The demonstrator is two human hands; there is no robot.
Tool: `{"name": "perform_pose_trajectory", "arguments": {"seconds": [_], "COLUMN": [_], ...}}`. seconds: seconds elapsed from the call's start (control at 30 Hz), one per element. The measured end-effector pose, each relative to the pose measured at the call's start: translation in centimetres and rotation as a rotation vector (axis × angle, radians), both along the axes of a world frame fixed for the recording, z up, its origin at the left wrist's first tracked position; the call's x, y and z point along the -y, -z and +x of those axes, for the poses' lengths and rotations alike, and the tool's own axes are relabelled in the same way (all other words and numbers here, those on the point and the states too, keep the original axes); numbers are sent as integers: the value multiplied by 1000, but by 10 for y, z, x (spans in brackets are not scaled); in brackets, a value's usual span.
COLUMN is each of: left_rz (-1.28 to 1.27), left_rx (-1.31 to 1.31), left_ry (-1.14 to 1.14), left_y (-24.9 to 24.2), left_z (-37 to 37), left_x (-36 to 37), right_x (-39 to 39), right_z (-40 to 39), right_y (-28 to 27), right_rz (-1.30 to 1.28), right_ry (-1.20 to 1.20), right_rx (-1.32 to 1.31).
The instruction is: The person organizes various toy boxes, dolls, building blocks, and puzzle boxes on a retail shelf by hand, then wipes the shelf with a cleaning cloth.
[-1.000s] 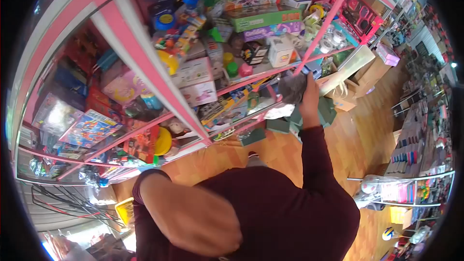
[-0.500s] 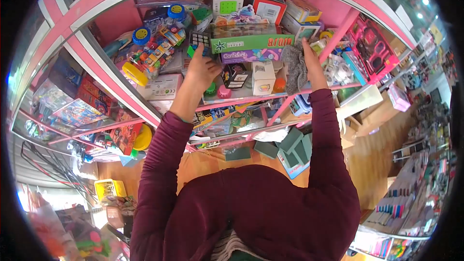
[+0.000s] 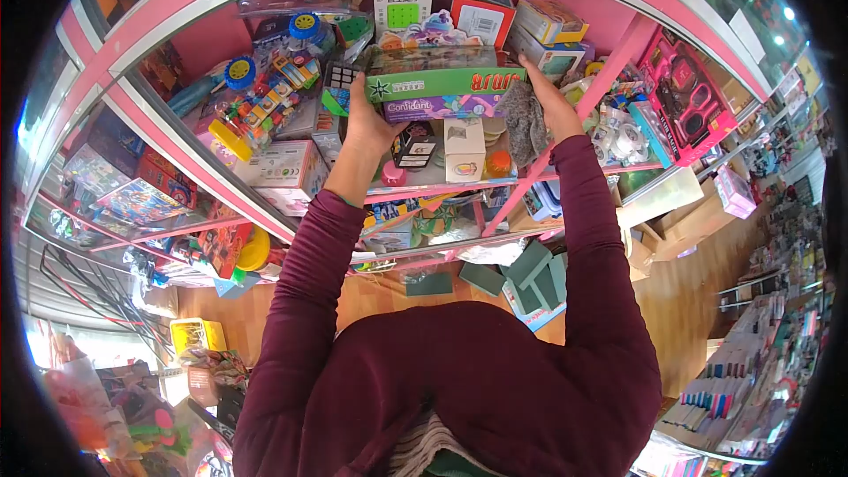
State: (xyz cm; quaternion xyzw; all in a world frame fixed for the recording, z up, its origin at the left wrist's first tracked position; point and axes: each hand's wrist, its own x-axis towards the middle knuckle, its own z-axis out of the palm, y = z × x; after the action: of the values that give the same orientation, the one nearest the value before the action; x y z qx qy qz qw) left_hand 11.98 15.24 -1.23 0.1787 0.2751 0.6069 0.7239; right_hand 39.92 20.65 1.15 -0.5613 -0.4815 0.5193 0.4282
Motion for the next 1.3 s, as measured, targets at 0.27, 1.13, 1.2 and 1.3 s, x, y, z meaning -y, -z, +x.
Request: {"name": "perform_pose_trajectory", "arguments": {"seconds": [0.27, 1.13, 1.2, 1.3], "left_rz": [177, 304, 308, 231], "left_rx": [124, -146, -104, -113], "left_ry": [160, 217, 237, 262], "left_y": [-16, 29, 31, 44], "left_z": [-11, -1, -5, -33], "left_x": [29, 130, 143, 164], "right_x": [48, 182, 192, 213], "right_z": [16, 68, 62, 42], "right_y": [-38, 79, 74, 57], "right_rz": [202, 645, 656, 612], "right_ry": [9, -7, -57, -109], "right_rx": [-48, -65, -56, 179]}}
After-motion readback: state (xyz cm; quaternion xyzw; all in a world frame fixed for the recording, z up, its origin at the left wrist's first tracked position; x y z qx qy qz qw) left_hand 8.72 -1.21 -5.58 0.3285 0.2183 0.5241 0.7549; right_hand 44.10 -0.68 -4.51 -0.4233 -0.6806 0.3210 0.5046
